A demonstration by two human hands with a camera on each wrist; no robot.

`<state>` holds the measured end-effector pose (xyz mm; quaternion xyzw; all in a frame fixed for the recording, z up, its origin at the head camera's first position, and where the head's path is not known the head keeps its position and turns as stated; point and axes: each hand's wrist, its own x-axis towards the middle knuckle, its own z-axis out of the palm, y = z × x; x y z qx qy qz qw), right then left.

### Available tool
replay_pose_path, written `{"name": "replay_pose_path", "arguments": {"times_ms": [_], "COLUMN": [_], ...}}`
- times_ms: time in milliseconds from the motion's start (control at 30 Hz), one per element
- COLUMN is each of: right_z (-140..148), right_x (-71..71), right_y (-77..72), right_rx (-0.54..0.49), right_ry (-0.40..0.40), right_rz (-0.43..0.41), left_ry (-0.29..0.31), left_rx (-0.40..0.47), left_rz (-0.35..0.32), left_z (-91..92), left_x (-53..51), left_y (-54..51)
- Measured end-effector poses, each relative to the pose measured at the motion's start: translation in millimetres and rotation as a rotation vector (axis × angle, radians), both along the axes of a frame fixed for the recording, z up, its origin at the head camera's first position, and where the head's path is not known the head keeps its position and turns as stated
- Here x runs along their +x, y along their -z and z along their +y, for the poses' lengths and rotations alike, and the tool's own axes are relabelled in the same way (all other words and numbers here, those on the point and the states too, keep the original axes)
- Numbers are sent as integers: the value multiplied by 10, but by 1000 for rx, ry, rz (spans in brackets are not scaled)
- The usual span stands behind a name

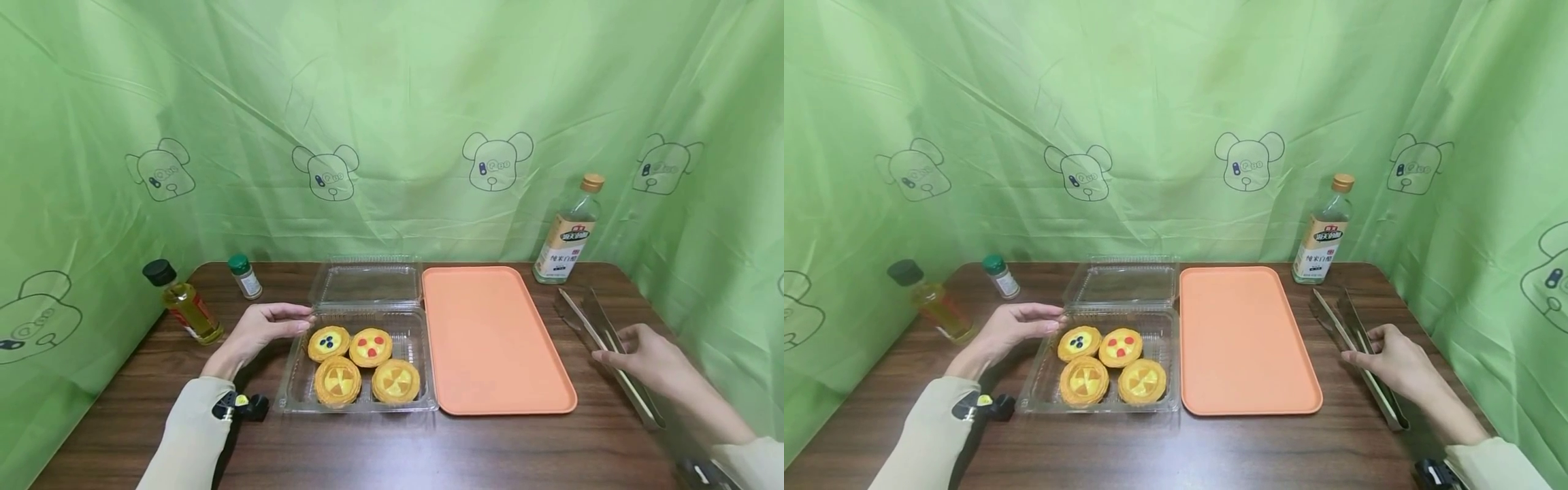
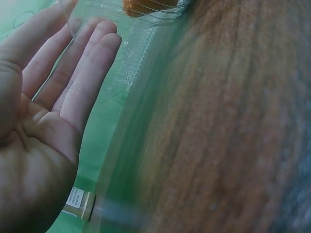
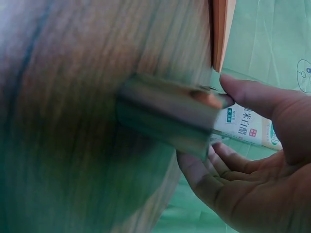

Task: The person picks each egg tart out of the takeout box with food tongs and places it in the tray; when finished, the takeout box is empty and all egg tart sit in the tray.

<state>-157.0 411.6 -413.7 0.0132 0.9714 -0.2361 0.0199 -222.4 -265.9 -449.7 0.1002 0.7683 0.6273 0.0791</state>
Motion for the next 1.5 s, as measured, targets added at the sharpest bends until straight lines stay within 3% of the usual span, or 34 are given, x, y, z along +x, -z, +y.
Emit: {"name": "replay_pose_path", "arguments": {"times_ms": [567, 800, 1133, 1500], "right_z": [9, -44, -149, -478], "right_x": [26, 33, 0, -51], "right_y": [89, 103, 68, -92], "right_rx": [-30, -43, -48, -106], "right_ry": [15, 31, 38, -25], "right_rz": [85, 194, 309, 308], "left_ry": [5, -2, 12, 9], "left_rx": [-25, -24, -34, -21], "left_rz": [19, 8, 13, -2], "left_z": [-2, -2, -9, -4], "left_x": [1, -11, -20, -8], "left_y": [-17, -22, -20, -27]}}
